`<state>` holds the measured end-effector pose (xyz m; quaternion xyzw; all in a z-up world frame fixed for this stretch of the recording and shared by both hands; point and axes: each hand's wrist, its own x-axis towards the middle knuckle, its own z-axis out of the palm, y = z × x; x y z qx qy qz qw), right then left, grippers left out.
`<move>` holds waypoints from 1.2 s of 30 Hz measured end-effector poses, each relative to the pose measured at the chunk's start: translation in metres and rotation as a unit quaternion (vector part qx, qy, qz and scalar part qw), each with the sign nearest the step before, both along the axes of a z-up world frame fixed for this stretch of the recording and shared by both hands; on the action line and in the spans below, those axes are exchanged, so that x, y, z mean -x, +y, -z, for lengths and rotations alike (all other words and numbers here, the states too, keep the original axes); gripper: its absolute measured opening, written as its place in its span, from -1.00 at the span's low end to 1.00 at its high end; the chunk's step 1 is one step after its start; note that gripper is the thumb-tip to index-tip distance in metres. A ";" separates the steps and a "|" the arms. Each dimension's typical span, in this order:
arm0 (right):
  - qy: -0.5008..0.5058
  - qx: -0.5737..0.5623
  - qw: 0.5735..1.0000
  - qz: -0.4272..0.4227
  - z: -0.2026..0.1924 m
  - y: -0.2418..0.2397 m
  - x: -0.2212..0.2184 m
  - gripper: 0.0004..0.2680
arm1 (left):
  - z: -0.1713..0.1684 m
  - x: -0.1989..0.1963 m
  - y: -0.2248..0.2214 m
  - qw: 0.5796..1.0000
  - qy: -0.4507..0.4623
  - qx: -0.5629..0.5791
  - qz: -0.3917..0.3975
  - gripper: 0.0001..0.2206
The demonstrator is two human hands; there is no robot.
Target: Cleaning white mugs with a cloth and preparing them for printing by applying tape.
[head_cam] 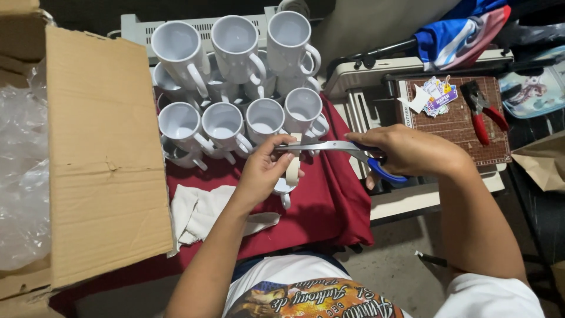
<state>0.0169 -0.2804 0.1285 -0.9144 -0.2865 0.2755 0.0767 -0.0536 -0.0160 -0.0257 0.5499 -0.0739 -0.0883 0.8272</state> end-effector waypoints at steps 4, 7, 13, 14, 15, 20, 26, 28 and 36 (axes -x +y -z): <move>0.051 0.008 0.996 0.074 -0.016 0.010 0.007 -0.39 | -0.004 0.000 -0.004 1.000 0.015 -0.017 0.007 -0.68; 0.084 0.032 0.989 0.118 -0.012 0.003 0.008 -0.39 | -0.011 -0.001 -0.009 0.999 0.035 -0.035 0.017 -0.66; -0.013 -0.077 0.997 0.026 0.026 -0.040 0.008 -0.36 | -0.003 -0.009 -0.020 0.997 0.027 -0.063 0.026 -0.66; -0.011 -0.092 0.995 0.037 0.030 -0.046 0.008 -0.33 | 0.002 -0.011 -0.022 0.997 0.012 -0.067 0.025 -0.66; -0.009 -0.107 0.993 0.049 0.035 -0.051 0.009 -0.29 | 0.006 -0.013 -0.024 0.997 -0.003 -0.071 0.023 -0.67; -0.027 -0.105 0.990 0.085 0.055 -0.093 0.008 -0.31 | 0.009 -0.033 -0.022 0.998 0.005 -0.060 0.004 -0.71; -0.087 -0.143 0.964 0.207 0.094 -0.150 0.000 -0.41 | -0.023 -0.067 -0.026 0.888 -0.198 -0.402 -0.107 -0.63; -0.099 -0.153 0.948 0.261 0.120 -0.165 -0.005 -0.42 | -0.014 -0.082 -0.029 0.796 -0.285 -0.517 -0.132 -0.56; -0.261 -0.195 0.861 0.390 0.245 -0.229 -0.017 -0.52 | 0.034 -0.112 -0.032 0.659 -0.340 -0.660 -0.117 -0.69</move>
